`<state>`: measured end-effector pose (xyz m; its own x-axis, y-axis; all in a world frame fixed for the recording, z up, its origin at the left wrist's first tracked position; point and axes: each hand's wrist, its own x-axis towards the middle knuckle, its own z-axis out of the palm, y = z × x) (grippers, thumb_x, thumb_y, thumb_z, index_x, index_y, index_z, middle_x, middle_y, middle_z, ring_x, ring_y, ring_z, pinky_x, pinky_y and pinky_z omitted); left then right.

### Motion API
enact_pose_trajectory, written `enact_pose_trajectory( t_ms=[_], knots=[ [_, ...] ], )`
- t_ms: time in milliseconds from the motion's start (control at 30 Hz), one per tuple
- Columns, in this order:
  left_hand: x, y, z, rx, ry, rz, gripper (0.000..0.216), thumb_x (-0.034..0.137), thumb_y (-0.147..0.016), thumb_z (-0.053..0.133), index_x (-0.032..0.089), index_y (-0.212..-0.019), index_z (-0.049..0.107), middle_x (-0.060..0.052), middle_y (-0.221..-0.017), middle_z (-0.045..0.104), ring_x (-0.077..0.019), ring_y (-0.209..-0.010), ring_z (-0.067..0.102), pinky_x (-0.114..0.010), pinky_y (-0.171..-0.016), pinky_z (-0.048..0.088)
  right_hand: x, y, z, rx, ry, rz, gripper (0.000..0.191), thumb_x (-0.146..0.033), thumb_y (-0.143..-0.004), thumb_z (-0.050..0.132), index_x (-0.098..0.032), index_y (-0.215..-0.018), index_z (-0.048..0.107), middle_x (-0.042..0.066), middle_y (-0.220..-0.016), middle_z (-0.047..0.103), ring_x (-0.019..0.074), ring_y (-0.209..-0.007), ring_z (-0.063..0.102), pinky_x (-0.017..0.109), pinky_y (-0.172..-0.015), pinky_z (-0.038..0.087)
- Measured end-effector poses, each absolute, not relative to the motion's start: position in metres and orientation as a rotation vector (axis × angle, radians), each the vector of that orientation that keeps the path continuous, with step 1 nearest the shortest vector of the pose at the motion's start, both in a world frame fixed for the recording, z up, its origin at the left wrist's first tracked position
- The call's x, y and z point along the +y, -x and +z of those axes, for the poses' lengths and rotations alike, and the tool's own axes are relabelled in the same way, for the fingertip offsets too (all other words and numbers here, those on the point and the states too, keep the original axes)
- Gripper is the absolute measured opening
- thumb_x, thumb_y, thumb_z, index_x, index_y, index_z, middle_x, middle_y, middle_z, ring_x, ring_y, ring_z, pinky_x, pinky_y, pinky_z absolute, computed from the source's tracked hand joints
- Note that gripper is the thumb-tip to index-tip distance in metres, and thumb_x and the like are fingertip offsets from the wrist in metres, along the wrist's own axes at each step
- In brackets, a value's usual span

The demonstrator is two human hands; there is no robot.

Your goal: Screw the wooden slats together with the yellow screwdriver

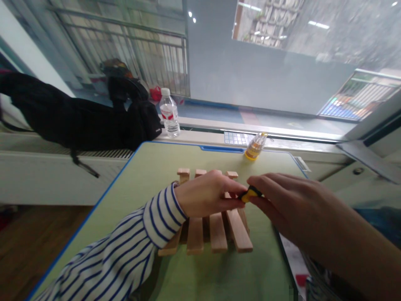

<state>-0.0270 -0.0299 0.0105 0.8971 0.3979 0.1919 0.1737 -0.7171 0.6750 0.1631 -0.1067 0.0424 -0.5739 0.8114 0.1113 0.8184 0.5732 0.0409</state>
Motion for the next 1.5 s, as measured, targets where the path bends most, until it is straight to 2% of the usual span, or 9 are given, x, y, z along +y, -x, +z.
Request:
enact_pose_trajectory(
  t_ms=[333, 467, 600, 700, 833, 900, 1100, 1333, 1500],
  knots=[
    [-0.03, 0.026, 0.004, 0.334, -2.36, 0.396, 0.018, 0.017, -0.089, 0.045, 0.015, -0.1, 0.059, -0.002, -0.086, 0.064, -0.0118, -0.079, 0.057, -0.022, -0.072, 0.04, -0.114, -0.158, 0.048, -2.711, 1.49, -0.282, 0.027, -0.001, -0.076, 0.039, -0.021, -0.089, 0.051, 0.003, -0.086, 0.06, 0.0146, -0.068, 0.053, 0.03, -0.06, 0.038],
    [-0.032, 0.024, 0.006, 0.359, -2.391, 0.425, 0.015, 0.016, -0.087, 0.049, 0.015, -0.095, 0.061, -0.002, -0.084, 0.064, -0.0116, -0.079, 0.057, -0.022, -0.072, 0.039, -0.113, -0.157, 0.047, -2.684, 1.489, -0.257, 0.014, -0.009, -0.08, 0.046, -0.021, -0.086, 0.05, 0.0, -0.08, 0.058, 0.0133, -0.066, 0.053, 0.029, -0.058, 0.037],
    [-0.032, 0.024, 0.007, 0.423, -2.434, 0.487, 0.016, 0.023, -0.082, 0.058, 0.017, -0.095, 0.064, -0.001, -0.082, 0.064, -0.0119, -0.077, 0.057, -0.022, -0.07, 0.039, -0.11, -0.156, 0.048, -2.667, 1.507, -0.256, 0.007, -0.014, -0.082, 0.049, -0.021, -0.084, 0.05, -0.001, -0.078, 0.059, 0.0129, -0.064, 0.054, 0.029, -0.057, 0.038],
    [-0.031, 0.024, 0.009, 0.455, -2.445, 0.467, 0.017, 0.024, -0.083, 0.056, 0.018, -0.097, 0.065, -0.001, -0.082, 0.064, -0.0118, -0.077, 0.057, -0.022, -0.069, 0.04, -0.109, -0.157, 0.05, -2.677, 1.432, -0.307, 0.007, -0.016, -0.083, 0.049, -0.019, -0.088, 0.052, 0.002, -0.083, 0.062, 0.0146, -0.068, 0.057, 0.03, -0.06, 0.042],
    [-0.03, 0.026, 0.01, 0.446, -2.438, 0.45, 0.015, 0.023, -0.084, 0.054, 0.017, -0.092, 0.065, -0.002, -0.08, 0.064, -0.0118, -0.075, 0.057, -0.022, -0.069, 0.04, -0.109, -0.161, 0.048, -2.641, 1.251, -0.39, 0.03, -0.018, -0.084, 0.048, -0.017, -0.114, 0.048, 0.008, -0.106, 0.062, 0.0165, -0.082, 0.059, 0.03, -0.067, 0.046],
    [-0.03, 0.027, 0.011, 0.434, -2.419, 0.456, 0.014, 0.022, -0.084, 0.054, 0.016, -0.091, 0.065, -0.002, -0.08, 0.064, -0.0117, -0.075, 0.057, -0.022, -0.068, 0.04, -0.108, -0.163, 0.047, -2.679, 1.223, -0.339, 0.035, -0.016, -0.084, 0.047, -0.018, -0.119, 0.045, 0.008, -0.112, 0.06, 0.0164, -0.088, 0.059, 0.029, -0.07, 0.047],
    [-0.03, 0.028, 0.007, 0.406, -2.407, 0.43, 0.012, 0.019, -0.086, 0.051, 0.015, -0.089, 0.061, -0.002, -0.081, 0.063, -0.0115, -0.075, 0.057, -0.022, -0.068, 0.039, -0.108, -0.163, 0.045, -2.698, 1.373, -0.243, 0.027, -0.009, -0.082, 0.045, -0.021, -0.105, 0.052, 0.005, -0.104, 0.063, 0.0151, -0.082, 0.059, 0.028, -0.065, 0.045],
    [-0.03, 0.026, 0.0, 0.411, -2.395, 0.385, 0.021, 0.017, -0.089, 0.045, 0.018, -0.105, 0.058, -0.002, -0.087, 0.064, -0.0127, -0.078, 0.058, -0.023, -0.07, 0.04, -0.109, -0.165, 0.045, -2.674, 1.507, -0.252, 0.015, -0.016, -0.083, 0.049, -0.022, -0.095, 0.053, 0.001, -0.088, 0.063, 0.0127, -0.066, 0.057, 0.027, -0.056, 0.038],
    [-0.031, 0.026, 0.002, 0.381, -2.367, 0.376, 0.022, 0.017, -0.089, 0.044, 0.019, -0.106, 0.058, -0.002, -0.091, 0.065, -0.0125, -0.082, 0.058, -0.023, -0.073, 0.041, -0.113, -0.16, 0.047, -2.672, 1.567, -0.281, 0.016, -0.013, -0.081, 0.049, -0.022, -0.092, 0.055, 0.001, -0.085, 0.063, 0.0131, -0.061, 0.055, 0.029, -0.054, 0.035]
  ],
)
